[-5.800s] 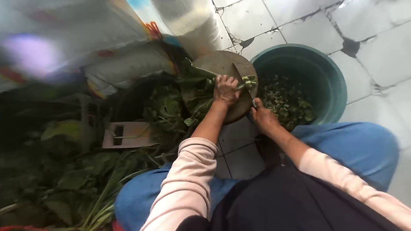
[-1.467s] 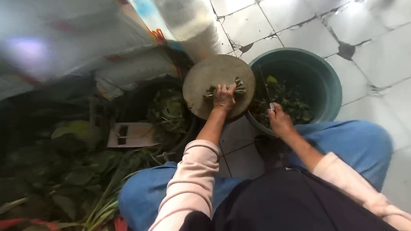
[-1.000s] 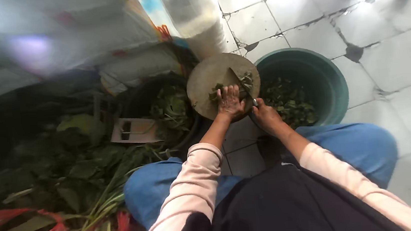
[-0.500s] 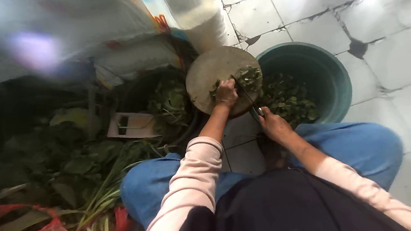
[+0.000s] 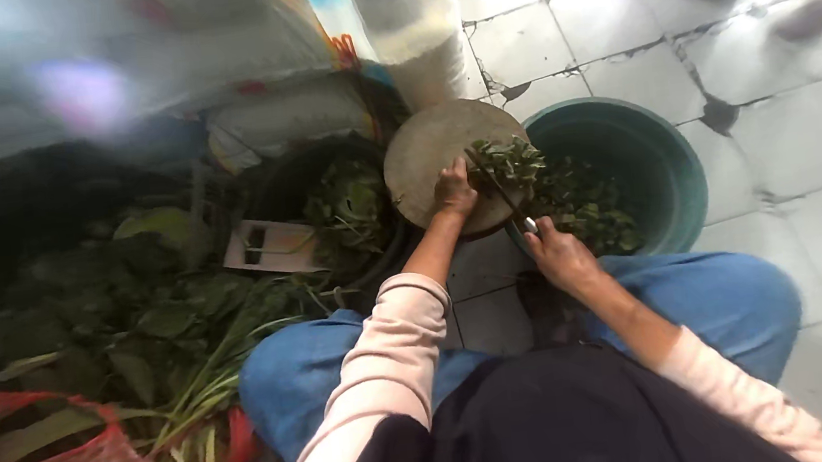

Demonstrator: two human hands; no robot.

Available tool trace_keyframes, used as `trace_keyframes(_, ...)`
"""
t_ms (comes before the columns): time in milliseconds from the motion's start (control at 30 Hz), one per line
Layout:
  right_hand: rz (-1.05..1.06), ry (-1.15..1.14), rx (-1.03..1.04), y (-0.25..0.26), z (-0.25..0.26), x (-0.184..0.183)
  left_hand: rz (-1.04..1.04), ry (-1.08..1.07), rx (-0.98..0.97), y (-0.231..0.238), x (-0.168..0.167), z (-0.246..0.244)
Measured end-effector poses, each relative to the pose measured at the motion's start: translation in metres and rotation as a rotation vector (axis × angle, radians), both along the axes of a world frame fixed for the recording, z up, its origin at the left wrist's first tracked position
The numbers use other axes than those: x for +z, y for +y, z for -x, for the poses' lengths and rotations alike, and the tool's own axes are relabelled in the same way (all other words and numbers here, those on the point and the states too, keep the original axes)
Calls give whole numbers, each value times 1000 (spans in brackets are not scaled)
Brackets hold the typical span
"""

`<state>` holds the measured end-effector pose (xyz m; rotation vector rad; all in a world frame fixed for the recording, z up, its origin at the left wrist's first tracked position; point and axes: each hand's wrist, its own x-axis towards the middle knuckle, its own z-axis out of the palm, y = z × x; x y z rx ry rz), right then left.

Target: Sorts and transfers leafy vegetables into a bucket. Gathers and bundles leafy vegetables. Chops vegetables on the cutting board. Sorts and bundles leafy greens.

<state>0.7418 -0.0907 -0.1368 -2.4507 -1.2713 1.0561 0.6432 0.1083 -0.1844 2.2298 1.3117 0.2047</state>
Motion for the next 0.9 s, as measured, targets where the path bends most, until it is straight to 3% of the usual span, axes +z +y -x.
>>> trace_keyframes(133,77,-4,34,9,6,-20,-114,-76,-81,-1,-17,6)
trace_keyframes(300,-35,-7,27,57,3,-44,-354,-189,-65,-14,-50,20)
trace_keyframes(400,-115,31,8,65,-6,-43,-244,-152,11,-13,-42,27)
trace_keyframes(533,-209,-17,39,33,-8,-20,-13,-108,107,-7,-17,20)
trace_keyframes(700,58,-43,76,4,4,-15,-99,-144,69,-5,-17,19)
trace_keyframes(800,70,-36,93,20,11,-32,-128,-156,40,-9,-26,21)
trace_keyframes(900,11,-25,80,50,12,-36,-285,-218,14,-16,-47,28)
